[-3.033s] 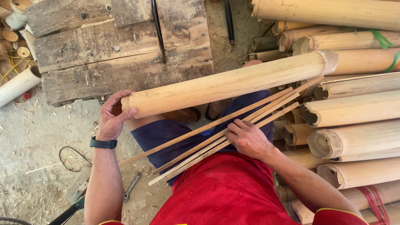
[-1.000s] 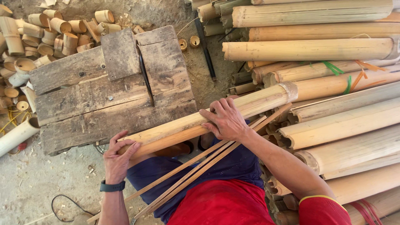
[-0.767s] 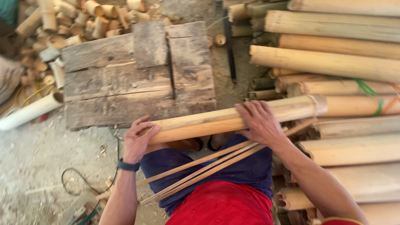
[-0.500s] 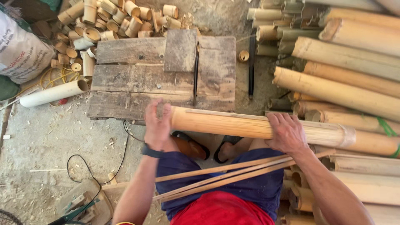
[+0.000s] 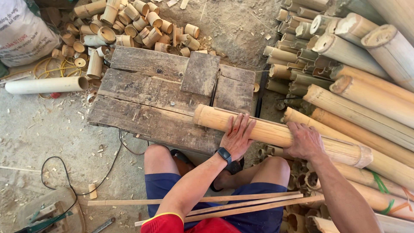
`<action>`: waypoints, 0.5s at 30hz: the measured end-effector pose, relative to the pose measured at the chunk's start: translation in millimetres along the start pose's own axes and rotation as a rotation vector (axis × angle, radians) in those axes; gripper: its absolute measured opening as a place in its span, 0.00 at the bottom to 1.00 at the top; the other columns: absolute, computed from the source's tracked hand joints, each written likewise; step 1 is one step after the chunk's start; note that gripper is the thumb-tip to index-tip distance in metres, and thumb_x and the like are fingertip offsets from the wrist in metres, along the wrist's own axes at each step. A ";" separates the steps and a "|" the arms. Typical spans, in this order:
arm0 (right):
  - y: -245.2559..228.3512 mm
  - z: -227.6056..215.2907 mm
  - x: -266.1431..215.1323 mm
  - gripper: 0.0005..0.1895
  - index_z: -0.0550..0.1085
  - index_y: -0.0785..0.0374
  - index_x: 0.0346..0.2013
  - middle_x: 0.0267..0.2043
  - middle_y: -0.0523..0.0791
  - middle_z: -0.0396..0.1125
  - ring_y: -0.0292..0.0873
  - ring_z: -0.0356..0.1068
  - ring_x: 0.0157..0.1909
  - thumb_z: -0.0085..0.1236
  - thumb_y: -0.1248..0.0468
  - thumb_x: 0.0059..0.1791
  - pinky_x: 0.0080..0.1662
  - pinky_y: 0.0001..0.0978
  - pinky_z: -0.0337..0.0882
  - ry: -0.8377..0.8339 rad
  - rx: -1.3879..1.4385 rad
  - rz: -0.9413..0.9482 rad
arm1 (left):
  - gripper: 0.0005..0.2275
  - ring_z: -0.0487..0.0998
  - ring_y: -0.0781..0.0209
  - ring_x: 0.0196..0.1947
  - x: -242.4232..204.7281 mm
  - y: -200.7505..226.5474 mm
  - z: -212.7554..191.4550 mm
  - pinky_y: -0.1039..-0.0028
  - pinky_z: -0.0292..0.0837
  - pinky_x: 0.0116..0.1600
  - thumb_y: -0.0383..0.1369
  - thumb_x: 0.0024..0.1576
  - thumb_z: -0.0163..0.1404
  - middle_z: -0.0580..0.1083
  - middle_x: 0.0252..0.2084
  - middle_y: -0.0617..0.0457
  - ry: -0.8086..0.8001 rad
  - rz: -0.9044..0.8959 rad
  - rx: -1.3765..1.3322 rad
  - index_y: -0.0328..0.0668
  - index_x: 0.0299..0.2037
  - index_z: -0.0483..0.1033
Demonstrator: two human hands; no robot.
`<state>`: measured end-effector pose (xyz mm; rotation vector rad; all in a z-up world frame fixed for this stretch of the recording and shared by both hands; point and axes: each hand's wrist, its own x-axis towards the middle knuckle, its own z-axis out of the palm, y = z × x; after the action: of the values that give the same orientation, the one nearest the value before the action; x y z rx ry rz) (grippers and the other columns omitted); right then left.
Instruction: The person repeatedly picks up bamboo poles and cuts them into shorter sections using a manual crosscut saw on a wooden workbench. The cut pieces are placed on the floor, and the process continues with multiple poles.
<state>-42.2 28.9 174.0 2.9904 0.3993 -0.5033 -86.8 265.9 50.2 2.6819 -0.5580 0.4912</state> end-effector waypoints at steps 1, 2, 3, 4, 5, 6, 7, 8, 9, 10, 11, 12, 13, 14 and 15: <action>1.1 1.4 5.8 0.46 0.67 0.58 0.56 0.56 0.48 0.69 0.50 0.68 0.60 0.76 0.50 0.28 0.60 0.44 0.66 -0.021 -0.009 0.000 | 0.37 0.52 0.43 0.76 -0.4 -3.6 5.4 0.48 0.39 0.78 0.45 0.56 0.58 0.56 0.75 0.41 0.014 0.005 0.023 0.42 0.73 0.56; 2.9 2.6 11.9 0.46 0.67 0.59 0.56 0.56 0.49 0.69 0.50 0.68 0.61 0.76 0.50 0.28 0.61 0.44 0.66 -0.042 -0.019 0.001 | 0.37 0.52 0.43 0.76 -0.1 -6.1 10.5 0.48 0.39 0.78 0.46 0.56 0.58 0.56 0.74 0.41 0.035 0.004 0.015 0.42 0.74 0.55; 4.8 4.0 17.3 0.46 0.66 0.58 0.56 0.56 0.48 0.69 0.50 0.68 0.61 0.76 0.50 0.28 0.62 0.44 0.66 -0.081 -0.032 0.009 | 0.37 0.53 0.43 0.76 0.3 -7.0 15.3 0.48 0.39 0.78 0.46 0.57 0.58 0.57 0.74 0.40 0.055 0.003 0.005 0.42 0.74 0.55; 7.4 5.3 22.8 0.46 0.66 0.58 0.56 0.56 0.48 0.69 0.49 0.68 0.61 0.76 0.49 0.29 0.63 0.43 0.66 -0.120 -0.045 0.017 | 0.38 0.53 0.43 0.76 2.0 -7.7 19.9 0.48 0.39 0.78 0.47 0.57 0.58 0.57 0.74 0.40 0.075 0.002 -0.004 0.42 0.74 0.55; 10.6 6.9 27.0 0.45 0.66 0.58 0.56 0.56 0.47 0.69 0.49 0.68 0.60 0.76 0.49 0.29 0.64 0.43 0.65 -0.160 -0.057 0.029 | 0.38 0.54 0.44 0.75 4.0 -8.7 23.8 0.48 0.40 0.78 0.47 0.56 0.58 0.58 0.73 0.41 0.053 -0.002 0.019 0.42 0.74 0.54; 13.1 9.0 31.7 0.45 0.66 0.58 0.55 0.56 0.47 0.68 0.49 0.69 0.60 0.76 0.48 0.29 0.64 0.44 0.65 -0.184 -0.076 0.026 | 0.38 0.54 0.44 0.75 6.3 -9.6 26.7 0.48 0.40 0.77 0.47 0.55 0.58 0.59 0.72 0.41 0.030 -0.005 0.042 0.43 0.74 0.54; 15.4 11.1 36.8 0.45 0.66 0.57 0.55 0.56 0.47 0.68 0.49 0.69 0.59 0.75 0.47 0.30 0.64 0.45 0.65 -0.208 -0.095 0.025 | 0.39 0.54 0.45 0.74 9.7 -10.2 28.9 0.48 0.41 0.77 0.47 0.55 0.58 0.60 0.71 0.41 0.008 -0.008 0.065 0.43 0.74 0.54; 18.5 12.6 40.4 0.45 0.66 0.57 0.55 0.55 0.47 0.68 0.48 0.69 0.58 0.74 0.46 0.30 0.64 0.46 0.65 -0.231 -0.115 0.024 | 0.38 0.55 0.44 0.74 13.5 -10.6 29.9 0.47 0.40 0.77 0.47 0.54 0.58 0.61 0.70 0.41 -0.006 -0.015 0.039 0.43 0.73 0.54; 22.0 13.4 43.3 0.45 0.66 0.57 0.56 0.56 0.47 0.69 0.48 0.71 0.56 0.73 0.45 0.30 0.62 0.45 0.68 -0.248 -0.106 0.033 | 0.38 0.55 0.44 0.74 17.3 -11.6 29.6 0.47 0.40 0.76 0.46 0.54 0.58 0.61 0.70 0.41 -0.021 -0.023 0.016 0.42 0.73 0.54; 25.4 13.7 45.8 0.46 0.66 0.56 0.57 0.56 0.46 0.69 0.48 0.72 0.55 0.72 0.44 0.29 0.60 0.44 0.71 -0.264 -0.098 0.042 | 0.38 0.55 0.43 0.73 21.7 -12.7 28.3 0.46 0.40 0.76 0.46 0.54 0.58 0.62 0.69 0.41 -0.036 -0.032 -0.008 0.42 0.72 0.55; 27.8 14.1 47.9 0.47 0.66 0.56 0.58 0.56 0.46 0.70 0.48 0.74 0.54 0.71 0.44 0.29 0.58 0.43 0.74 -0.281 -0.089 0.050 | 0.36 0.57 0.45 0.72 27.1 -13.3 26.3 0.47 0.41 0.76 0.43 0.54 0.57 0.62 0.68 0.43 -0.046 -0.043 0.035 0.43 0.71 0.56; 30.6 14.0 48.7 0.49 0.66 0.55 0.60 0.56 0.47 0.70 0.49 0.74 0.54 0.71 0.42 0.28 0.58 0.44 0.74 -0.273 -0.054 0.064 | 0.34 0.58 0.47 0.71 33.3 -13.2 23.4 0.48 0.42 0.76 0.40 0.54 0.57 0.63 0.67 0.45 -0.057 -0.054 0.078 0.44 0.70 0.58; 34.2 13.0 48.7 0.52 0.66 0.55 0.61 0.56 0.48 0.71 0.49 0.74 0.53 0.71 0.41 0.27 0.58 0.44 0.74 -0.264 -0.020 0.080 | 0.31 0.59 0.49 0.70 39.9 -13.7 19.5 0.48 0.43 0.76 0.38 0.55 0.57 0.64 0.65 0.48 -0.066 -0.064 0.122 0.45 0.69 0.59; 36.4 12.7 48.4 0.54 0.65 0.54 0.63 0.55 0.48 0.71 0.49 0.75 0.53 0.72 0.40 0.26 0.58 0.45 0.74 -0.254 0.014 0.095 | 0.31 0.61 0.49 0.68 45.7 -14.2 14.3 0.49 0.45 0.75 0.36 0.54 0.57 0.64 0.63 0.48 -0.092 -0.063 0.107 0.45 0.68 0.61; 38.0 12.1 47.9 0.54 0.66 0.54 0.63 0.56 0.49 0.71 0.51 0.74 0.55 0.72 0.40 0.26 0.59 0.45 0.73 -0.235 0.021 0.094 | 0.30 0.62 0.50 0.66 52.3 -15.0 8.1 0.49 0.47 0.74 0.35 0.52 0.57 0.65 0.60 0.49 -0.116 -0.063 0.094 0.44 0.66 0.62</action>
<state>7.9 2.4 148.1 2.9055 0.2339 -0.8411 -33.1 259.2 59.9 2.8219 -0.4921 0.3542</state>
